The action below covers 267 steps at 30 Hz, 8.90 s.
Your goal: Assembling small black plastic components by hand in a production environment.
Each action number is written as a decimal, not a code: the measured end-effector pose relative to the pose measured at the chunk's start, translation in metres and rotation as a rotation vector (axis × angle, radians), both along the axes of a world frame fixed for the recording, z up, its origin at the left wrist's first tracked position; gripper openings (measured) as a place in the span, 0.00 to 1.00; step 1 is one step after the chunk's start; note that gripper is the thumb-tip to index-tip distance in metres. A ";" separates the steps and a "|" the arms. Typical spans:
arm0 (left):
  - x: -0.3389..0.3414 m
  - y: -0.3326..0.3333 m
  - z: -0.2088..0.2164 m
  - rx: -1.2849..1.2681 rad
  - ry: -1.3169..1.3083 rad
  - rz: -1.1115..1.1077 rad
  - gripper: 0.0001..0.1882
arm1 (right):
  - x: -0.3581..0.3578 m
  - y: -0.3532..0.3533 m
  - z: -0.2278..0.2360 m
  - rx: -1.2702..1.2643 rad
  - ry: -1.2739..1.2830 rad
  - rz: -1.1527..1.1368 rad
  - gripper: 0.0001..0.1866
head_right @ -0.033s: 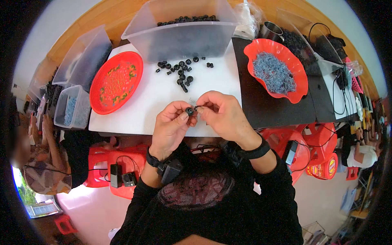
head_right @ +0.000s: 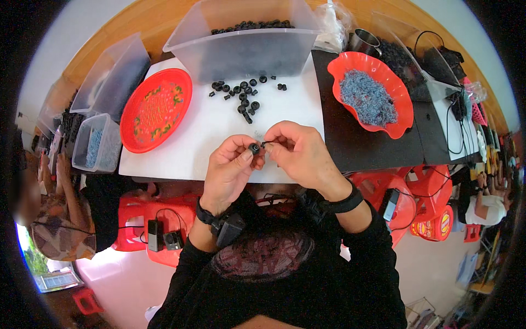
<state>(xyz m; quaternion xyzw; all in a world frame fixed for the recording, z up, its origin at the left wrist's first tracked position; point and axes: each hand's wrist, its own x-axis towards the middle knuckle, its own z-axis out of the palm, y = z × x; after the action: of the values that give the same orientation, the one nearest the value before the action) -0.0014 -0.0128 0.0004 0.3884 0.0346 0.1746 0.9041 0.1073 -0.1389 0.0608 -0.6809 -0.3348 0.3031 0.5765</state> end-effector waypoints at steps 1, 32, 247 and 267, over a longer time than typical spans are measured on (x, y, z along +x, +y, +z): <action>0.000 0.000 0.000 -0.002 0.000 0.002 0.09 | 0.000 0.001 0.000 0.002 -0.039 -0.008 0.05; -0.008 -0.005 0.018 1.050 0.067 0.408 0.09 | -0.006 -0.001 0.001 -0.046 -0.263 0.036 0.03; 0.005 0.002 -0.011 -0.014 -0.028 -0.005 0.11 | 0.009 0.003 -0.008 -0.012 0.047 -0.007 0.06; 0.005 0.000 -0.011 0.006 -0.013 0.024 0.11 | -0.003 0.001 0.000 -0.047 -0.440 -0.058 0.04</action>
<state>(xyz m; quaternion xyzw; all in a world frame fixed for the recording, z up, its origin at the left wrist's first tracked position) 0.0040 -0.0126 -0.0104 0.3894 0.0328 0.1884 0.9010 0.1044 -0.1378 0.0603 -0.7532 -0.4256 0.1382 0.4821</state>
